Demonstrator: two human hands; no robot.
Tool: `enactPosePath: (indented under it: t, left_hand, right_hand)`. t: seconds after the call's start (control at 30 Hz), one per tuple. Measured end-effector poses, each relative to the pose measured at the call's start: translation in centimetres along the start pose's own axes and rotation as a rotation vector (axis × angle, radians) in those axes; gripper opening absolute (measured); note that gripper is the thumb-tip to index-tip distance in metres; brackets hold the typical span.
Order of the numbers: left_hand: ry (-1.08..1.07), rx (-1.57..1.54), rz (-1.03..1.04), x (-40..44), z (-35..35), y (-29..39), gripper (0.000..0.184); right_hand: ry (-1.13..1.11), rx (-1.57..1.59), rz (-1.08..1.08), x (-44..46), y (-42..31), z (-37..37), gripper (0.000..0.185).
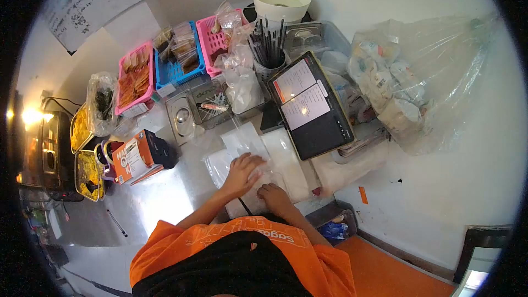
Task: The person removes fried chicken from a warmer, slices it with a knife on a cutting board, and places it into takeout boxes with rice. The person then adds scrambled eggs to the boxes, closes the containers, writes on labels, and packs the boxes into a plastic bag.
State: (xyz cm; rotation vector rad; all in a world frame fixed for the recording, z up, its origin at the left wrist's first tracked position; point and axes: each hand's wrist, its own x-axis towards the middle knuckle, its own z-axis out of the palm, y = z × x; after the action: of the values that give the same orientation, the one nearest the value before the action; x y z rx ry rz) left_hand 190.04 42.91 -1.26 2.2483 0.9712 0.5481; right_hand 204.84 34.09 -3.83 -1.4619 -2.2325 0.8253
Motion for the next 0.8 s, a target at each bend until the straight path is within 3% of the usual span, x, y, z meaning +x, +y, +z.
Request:
enactPosePath:
  t: [0.1,0.2,0.27,0.43,0.5,0.57,0.67,0.73,0.8]
  left_hand:
    - [-0.141,0.131,0.004,-4.3,0.5,0.2,0.059]
    - [-0.154,0.189,0.016,-5.6,1.7,-0.9,0.073]
    - [-0.096,0.232,0.022,-5.0,2.1,-0.6,0.079]
    - [-0.215,0.186,-0.018,-4.6,1.5,-0.4,0.080]
    - [-0.255,0.135,-0.010,-4.6,1.0,-0.3,0.080]
    - [-0.216,0.056,0.043,-5.0,0.5,0.4,0.067]
    - [-0.119,-0.012,0.267,-5.6,0.3,0.9,0.040]
    - [-0.121,-0.183,0.399,-6.2,-1.4,1.9,0.026]
    - [-0.201,-0.495,0.464,-6.6,-5.4,4.5,0.018]
  right_hand:
    - [0.252,0.339,0.066,0.1,-1.0,-0.3,0.004]
    - [0.174,0.667,0.259,0.0,-2.4,-3.0,0.013]
    - [0.173,0.683,0.196,-0.3,-5.2,-6.0,0.018]
    - [0.226,0.707,0.129,-3.2,-11.9,-11.9,0.021]
    - [0.424,1.008,-0.107,-4.2,-13.8,-13.3,0.021]
    - [0.532,1.199,-0.336,-5.3,-14.7,-14.5,0.021]
    - [0.836,1.381,-0.322,-7.3,-17.1,-15.4,0.029]
    - [1.758,1.009,0.245,-6.2,-20.2,-16.7,0.029]
    - [1.569,0.854,-0.077,-6.9,-21.1,-17.4,0.026]
